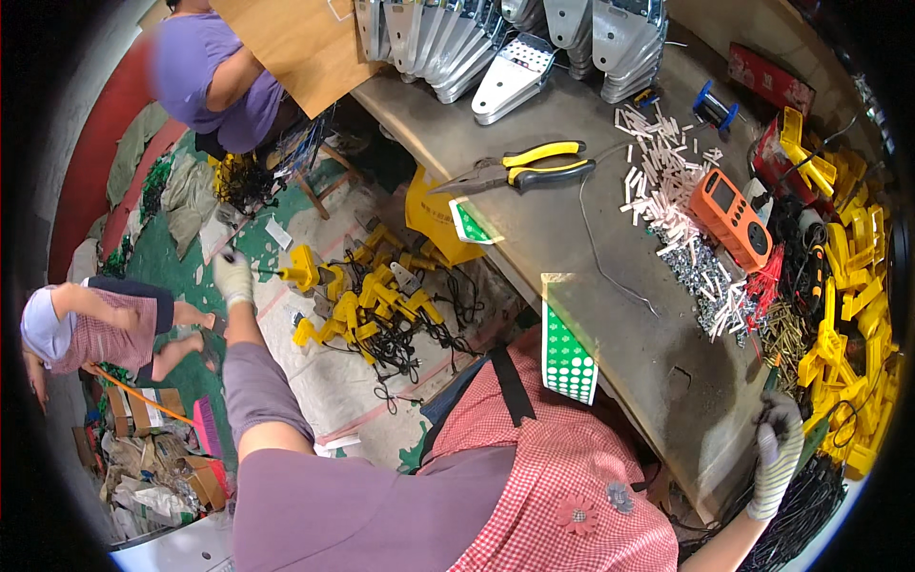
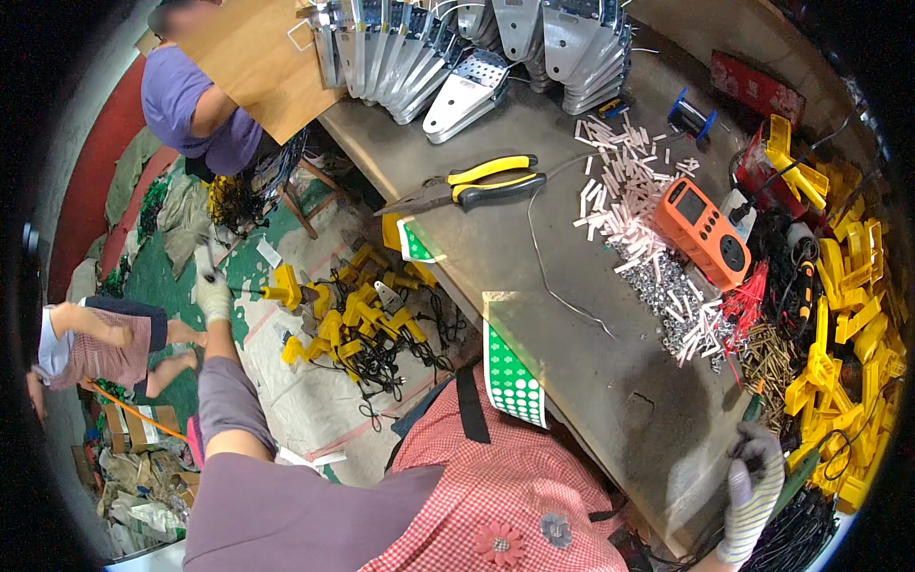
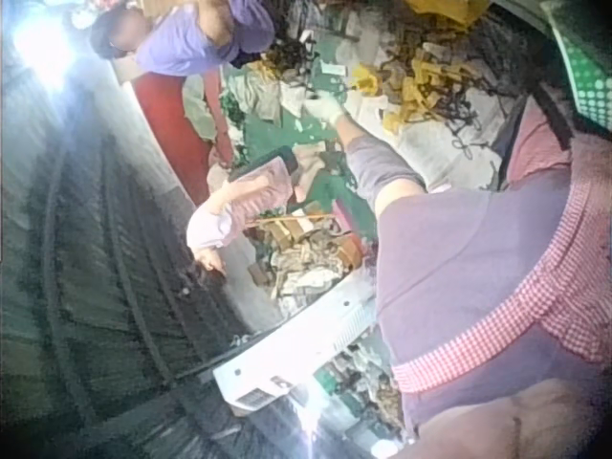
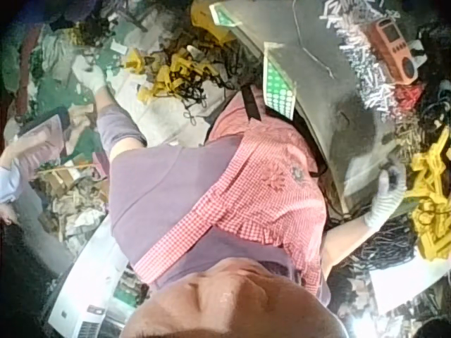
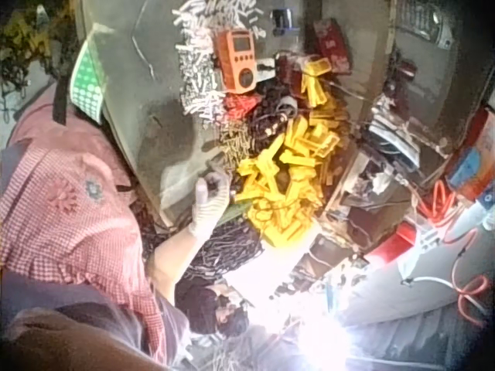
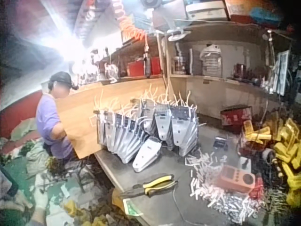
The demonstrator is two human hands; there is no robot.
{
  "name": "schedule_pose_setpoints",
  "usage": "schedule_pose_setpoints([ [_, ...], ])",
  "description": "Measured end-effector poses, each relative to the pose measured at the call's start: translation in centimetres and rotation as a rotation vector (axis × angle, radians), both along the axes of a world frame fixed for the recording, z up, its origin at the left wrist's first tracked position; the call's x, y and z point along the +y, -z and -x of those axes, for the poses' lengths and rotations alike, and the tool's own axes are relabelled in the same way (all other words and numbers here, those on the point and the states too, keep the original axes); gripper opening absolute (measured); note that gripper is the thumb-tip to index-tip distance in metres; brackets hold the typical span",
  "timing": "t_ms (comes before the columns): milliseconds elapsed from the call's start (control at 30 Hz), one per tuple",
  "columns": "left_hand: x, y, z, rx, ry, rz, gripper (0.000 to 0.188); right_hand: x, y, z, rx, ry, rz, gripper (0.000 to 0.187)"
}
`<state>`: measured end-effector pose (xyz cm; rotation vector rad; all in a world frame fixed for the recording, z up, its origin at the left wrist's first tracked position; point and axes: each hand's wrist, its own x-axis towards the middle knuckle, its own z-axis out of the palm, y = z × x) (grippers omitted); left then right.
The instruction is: Assembling components into yellow plastic housings and performing soldering tasks at a workbench.
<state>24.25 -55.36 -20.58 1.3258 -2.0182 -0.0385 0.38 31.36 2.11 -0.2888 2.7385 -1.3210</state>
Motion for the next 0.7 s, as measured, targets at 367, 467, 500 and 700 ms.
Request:
schedule_pose_setpoints([
  [367,19.4,0.3,12.5,-0.253,0.577,0.184,0.043,-2.5,3.0,-5.3,0.342,0.022,-0.597,0.044],
  [467,24.8,-9.0,23.3,0.331,0.844,0.144,0.034,-2.3,2.3,-5.6,0.289,0.004,-0.597,0.050],
  [500,26.9,-11.7,26.8,0.234,0.941,0.241,0.032,-2.2,2.1,-5.6,0.290,0.001,-0.593,0.050],
  [700,30.7,-16.8,40.0,-0.397,0.794,0.194,0.051,-1.9,2.2,-5.8,0.316,0.009,-0.557,0.047],
])
